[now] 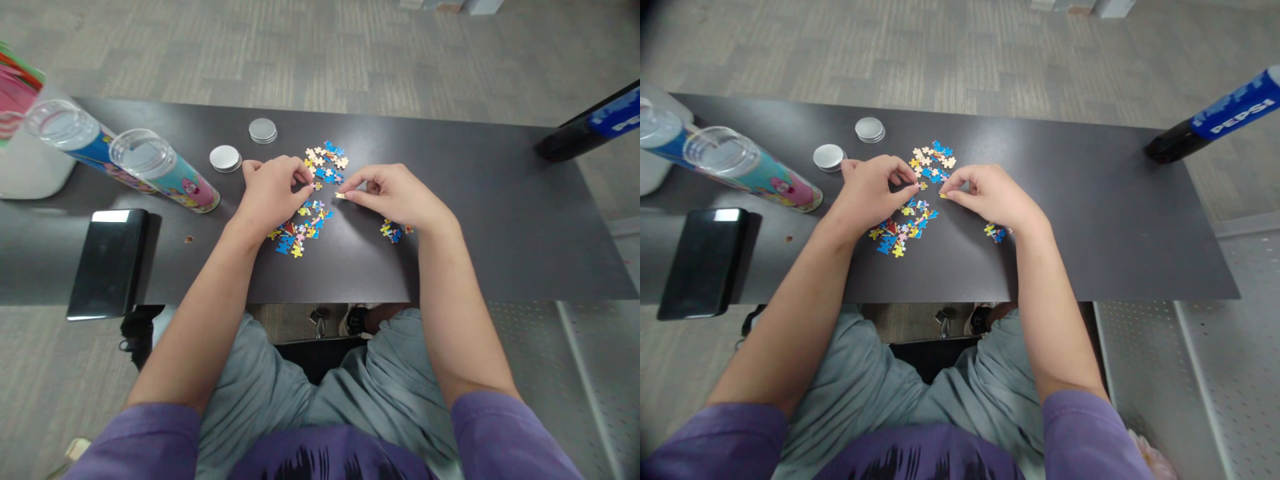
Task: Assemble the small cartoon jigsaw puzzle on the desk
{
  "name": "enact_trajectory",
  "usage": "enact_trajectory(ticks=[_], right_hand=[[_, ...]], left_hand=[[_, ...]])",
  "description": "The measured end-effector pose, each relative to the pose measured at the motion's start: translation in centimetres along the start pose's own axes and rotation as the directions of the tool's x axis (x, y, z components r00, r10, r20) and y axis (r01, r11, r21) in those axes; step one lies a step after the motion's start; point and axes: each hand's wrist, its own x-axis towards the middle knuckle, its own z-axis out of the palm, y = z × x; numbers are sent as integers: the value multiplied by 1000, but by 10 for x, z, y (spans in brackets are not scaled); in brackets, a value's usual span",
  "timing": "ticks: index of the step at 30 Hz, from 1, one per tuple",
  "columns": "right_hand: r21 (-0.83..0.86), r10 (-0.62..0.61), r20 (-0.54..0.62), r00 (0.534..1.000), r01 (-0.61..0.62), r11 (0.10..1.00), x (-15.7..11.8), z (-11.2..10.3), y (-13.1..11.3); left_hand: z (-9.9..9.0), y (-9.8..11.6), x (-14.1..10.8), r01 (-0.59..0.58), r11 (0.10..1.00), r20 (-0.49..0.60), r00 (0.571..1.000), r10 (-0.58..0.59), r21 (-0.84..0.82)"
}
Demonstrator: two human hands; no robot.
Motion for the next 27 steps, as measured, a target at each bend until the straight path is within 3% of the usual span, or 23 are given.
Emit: enact_trajectory(ticks=[12,18,27], right_hand=[[-40,-104,132,986,110,993,7,12,-1],[-116,-96,39,995,100,988,5,9,1],[-152,-127,113,985,143,978,8,12,1]], left_hand=[[-1,-2,0,-4,997,26,1000,6,-79],[-1,-2,1,-5,998,36,999,7,-60],[2,2,1,-36,999,50,998,37,-24]])
